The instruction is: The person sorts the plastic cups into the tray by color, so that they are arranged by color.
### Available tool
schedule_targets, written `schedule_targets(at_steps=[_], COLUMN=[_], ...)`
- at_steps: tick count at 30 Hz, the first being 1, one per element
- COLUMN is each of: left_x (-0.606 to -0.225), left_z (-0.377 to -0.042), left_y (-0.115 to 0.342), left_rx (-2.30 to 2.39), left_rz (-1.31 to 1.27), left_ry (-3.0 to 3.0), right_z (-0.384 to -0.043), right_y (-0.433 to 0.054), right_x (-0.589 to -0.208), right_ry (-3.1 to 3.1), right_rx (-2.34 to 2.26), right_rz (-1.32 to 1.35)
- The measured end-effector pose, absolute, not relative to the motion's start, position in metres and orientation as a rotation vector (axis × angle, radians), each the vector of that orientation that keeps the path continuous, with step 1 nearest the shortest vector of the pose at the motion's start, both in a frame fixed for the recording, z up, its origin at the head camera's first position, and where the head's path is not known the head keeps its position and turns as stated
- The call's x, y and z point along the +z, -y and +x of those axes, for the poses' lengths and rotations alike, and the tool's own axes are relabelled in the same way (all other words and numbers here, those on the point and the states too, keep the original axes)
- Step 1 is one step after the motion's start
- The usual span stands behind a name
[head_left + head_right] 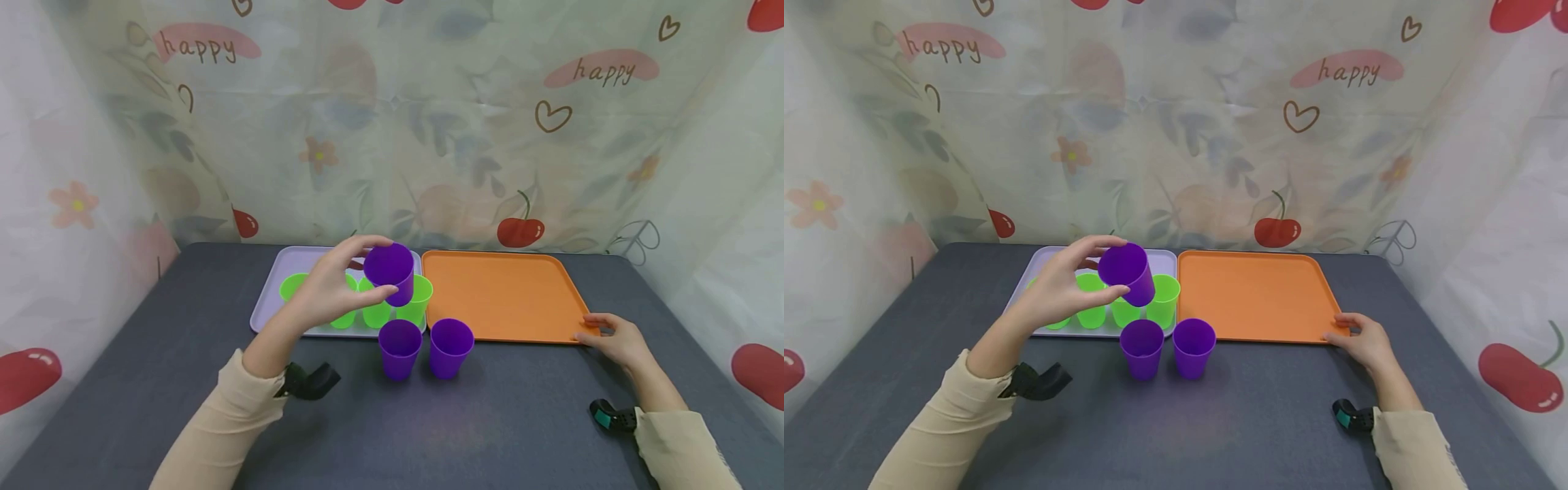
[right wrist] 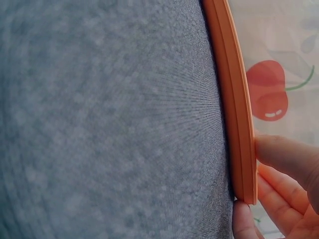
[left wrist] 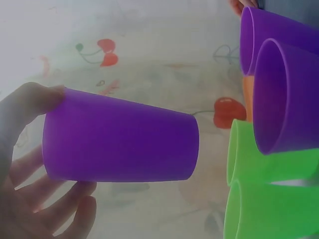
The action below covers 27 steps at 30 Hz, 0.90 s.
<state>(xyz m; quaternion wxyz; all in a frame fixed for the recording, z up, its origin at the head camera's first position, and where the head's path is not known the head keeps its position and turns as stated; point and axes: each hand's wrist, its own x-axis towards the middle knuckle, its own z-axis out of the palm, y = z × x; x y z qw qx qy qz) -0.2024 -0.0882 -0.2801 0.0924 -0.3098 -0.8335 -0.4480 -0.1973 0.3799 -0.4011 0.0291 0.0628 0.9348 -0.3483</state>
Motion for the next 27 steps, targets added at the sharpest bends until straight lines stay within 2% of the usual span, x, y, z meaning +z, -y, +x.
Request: schedule_targets(at_steps=[18, 27], left_x=[-0.276, -0.272], left_z=[-0.236, -0.245], left_y=[0.044, 0.019], left_rx=[-1.309, -1.112], left_rz=[-1.091, -1.222], left_ry=[2.576, 2.627], right_z=[-0.198, -0.198], right_y=[-0.382, -0.381], right_x=[-0.402, -0.402], right_ry=[-2.875, -2.884], right_rx=[-1.074, -1.063], right_rz=[0.211, 0.202])
